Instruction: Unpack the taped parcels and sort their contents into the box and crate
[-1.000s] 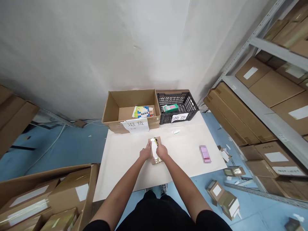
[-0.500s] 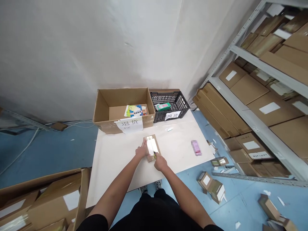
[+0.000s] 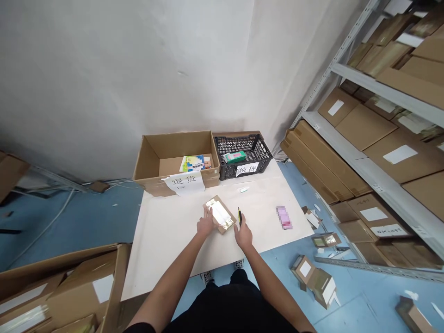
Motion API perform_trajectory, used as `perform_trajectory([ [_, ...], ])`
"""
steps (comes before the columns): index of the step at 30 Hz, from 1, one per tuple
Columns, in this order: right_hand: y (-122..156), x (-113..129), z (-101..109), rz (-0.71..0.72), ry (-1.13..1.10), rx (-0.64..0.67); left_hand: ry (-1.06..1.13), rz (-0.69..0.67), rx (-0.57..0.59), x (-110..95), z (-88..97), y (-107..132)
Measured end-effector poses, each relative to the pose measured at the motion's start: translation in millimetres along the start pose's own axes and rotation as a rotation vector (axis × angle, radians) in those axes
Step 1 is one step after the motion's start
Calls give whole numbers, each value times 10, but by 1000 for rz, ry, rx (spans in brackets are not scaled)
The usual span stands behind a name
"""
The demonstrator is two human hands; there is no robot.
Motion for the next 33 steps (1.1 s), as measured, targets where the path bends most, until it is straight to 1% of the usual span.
perform_trajectory([
  [3,-411,11,-114,-28,16,31,-10,134,-88,-358,-201,222],
  [4,-554,18,-123,-32,22,35,-24,178,-97,-471,-281,296],
  [6,-835,41,-82,-9,22,40,-75,218,-77,-668,-426,424],
  [8,-1089,51,22,29,-28,57,-131,212,-21,-791,-504,511],
  [10,-1287,8,161,30,-211,83,-167,195,13,-836,-469,551],
  [13,-1423,-179,366,-28,-551,103,-173,152,-33,-863,-242,509],
  [15,-1398,-335,453,-32,-789,156,-153,75,-73,-927,-97,429],
  [16,-1359,-413,477,-27,-898,202,-143,29,-81,-973,-55,386],
  [18,-1256,-560,489,-37,-1062,314,-138,-49,-74,-1062,-48,307],
  [19,-1205,-629,482,-57,-1080,364,-147,-70,-70,-1094,-73,276],
  [21,-1138,-741,463,-109,-1036,412,-171,-83,-70,-1125,-147,230],
  [24,-1153,-814,455,-151,-817,384,-178,-79,-67,-1115,-241,177],
  [27,-1254,-767,467,-108,-490,339,-165,-78,-58,-1094,-270,136],
  [29,-1319,-704,457,-66,-309,339,-165,-75,-67,-1086,-270,127],
  [31,-1365,-656,429,-41,-199,360,-166,-71,-79,-1081,-278,132],
  [33,-1386,-634,398,-22,-167,377,-166,-69,-92,-1077,-295,142],
])
Point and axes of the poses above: each hand's wrist, its own y-axis away from the middle knuckle, its own z-axis out of the back of the hand, x = y × z, the point moved 5 cm from there along -y, towards the middle knuckle, and after that the axes turned 9 degrees about -y, right-handed, at the moved point
